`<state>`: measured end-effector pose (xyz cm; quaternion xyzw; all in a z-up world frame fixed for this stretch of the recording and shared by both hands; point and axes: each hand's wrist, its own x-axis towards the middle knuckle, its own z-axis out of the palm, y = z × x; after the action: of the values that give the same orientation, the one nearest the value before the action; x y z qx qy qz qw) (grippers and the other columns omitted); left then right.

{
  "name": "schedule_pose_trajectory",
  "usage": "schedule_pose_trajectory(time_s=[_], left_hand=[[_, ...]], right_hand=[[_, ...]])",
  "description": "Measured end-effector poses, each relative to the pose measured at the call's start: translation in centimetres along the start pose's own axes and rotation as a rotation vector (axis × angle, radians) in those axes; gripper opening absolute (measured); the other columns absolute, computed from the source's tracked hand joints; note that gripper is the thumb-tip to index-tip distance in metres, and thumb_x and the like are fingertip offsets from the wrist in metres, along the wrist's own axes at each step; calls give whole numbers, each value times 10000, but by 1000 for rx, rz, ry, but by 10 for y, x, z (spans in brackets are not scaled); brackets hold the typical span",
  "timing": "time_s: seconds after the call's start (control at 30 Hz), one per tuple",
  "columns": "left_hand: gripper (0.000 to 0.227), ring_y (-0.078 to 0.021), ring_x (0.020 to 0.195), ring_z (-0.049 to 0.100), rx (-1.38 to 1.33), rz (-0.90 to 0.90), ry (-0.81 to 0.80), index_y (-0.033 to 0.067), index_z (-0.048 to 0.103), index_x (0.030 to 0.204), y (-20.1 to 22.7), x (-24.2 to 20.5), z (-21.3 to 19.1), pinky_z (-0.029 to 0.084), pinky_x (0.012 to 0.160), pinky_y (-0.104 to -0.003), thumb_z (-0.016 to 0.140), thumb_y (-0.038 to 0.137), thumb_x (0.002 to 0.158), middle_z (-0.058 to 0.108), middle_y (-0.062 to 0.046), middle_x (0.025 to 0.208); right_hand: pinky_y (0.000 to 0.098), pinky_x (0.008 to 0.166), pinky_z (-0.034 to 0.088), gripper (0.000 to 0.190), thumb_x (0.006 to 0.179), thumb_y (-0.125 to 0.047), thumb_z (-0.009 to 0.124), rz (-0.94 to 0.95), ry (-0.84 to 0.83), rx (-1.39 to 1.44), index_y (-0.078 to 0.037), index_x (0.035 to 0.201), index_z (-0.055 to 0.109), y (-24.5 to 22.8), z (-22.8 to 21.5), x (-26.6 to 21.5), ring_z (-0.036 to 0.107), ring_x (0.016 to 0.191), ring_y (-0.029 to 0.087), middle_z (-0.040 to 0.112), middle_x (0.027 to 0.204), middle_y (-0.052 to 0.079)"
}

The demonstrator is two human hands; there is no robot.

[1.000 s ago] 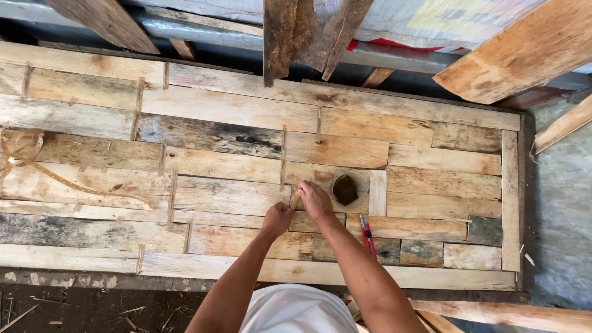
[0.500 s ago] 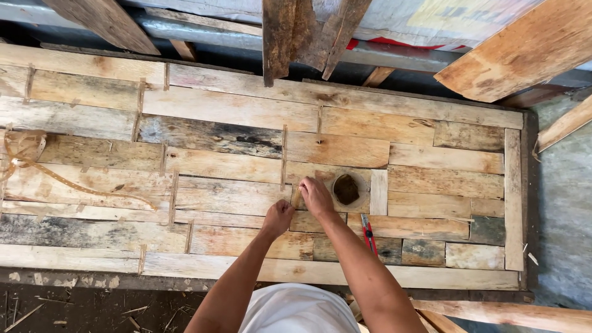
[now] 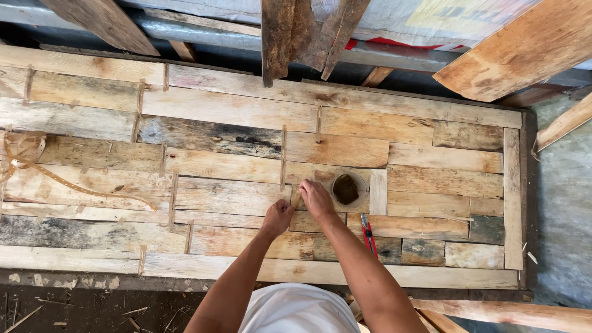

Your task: The person is seen applying small pieces of wood veneer to a larger wooden surface, carefully measuring and cutting them to fit.

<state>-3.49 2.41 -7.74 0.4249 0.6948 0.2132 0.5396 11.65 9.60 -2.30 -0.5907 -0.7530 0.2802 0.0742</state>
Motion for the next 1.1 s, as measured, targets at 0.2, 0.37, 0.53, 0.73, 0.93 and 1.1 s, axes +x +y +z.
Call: schedule_pose_trajectory(time_s=[0.2,0.37,0.53,0.73,0.93,1.1], left_hand=[[256,-294,792,669,36,7,-1,29,663,941,-5,3,2,534,772,-406,603,276,912,706,-145,826],[243,-209,701,707,-89,-106,-36,24,671,895,11,-9,-6,558,686,-371,621,260,918,721,-106,760],[250,-167,626,720,-135,-162,-2,20,695,858,13,-6,-3,567,625,-343,655,259,920,723,-87,699],[222,-170,622,738,-149,-227,60,18,725,885,21,-4,-5,586,617,-334,672,229,926,760,-77,742],[239,-171,600,729,-178,-302,60,11,737,882,34,-3,-9,592,582,-323,679,236,938,769,-81,730],[249,-190,643,741,-84,-293,83,49,769,834,28,3,-7,584,652,-355,699,279,894,782,-73,728]], right_hand=[[439,784,570,135,1001,-209,669,7,7,28,-76,1006,649,-2,-3,-2,689,954,284,739,981,97],[381,811,594,103,1011,-184,654,100,-23,126,-81,1004,660,1,2,8,693,926,223,723,1033,78],[377,877,564,91,964,-158,702,66,-6,66,-71,938,691,-2,10,19,658,924,221,687,993,74],[406,854,544,105,962,-174,703,104,-4,64,-76,926,698,-15,7,28,624,948,237,656,1002,63],[370,849,569,141,975,-249,699,124,-47,-42,-109,974,688,-12,16,35,625,959,218,640,1038,42],[425,822,554,137,961,-231,706,79,31,-36,-97,945,684,-23,5,32,620,984,262,642,1017,59]])
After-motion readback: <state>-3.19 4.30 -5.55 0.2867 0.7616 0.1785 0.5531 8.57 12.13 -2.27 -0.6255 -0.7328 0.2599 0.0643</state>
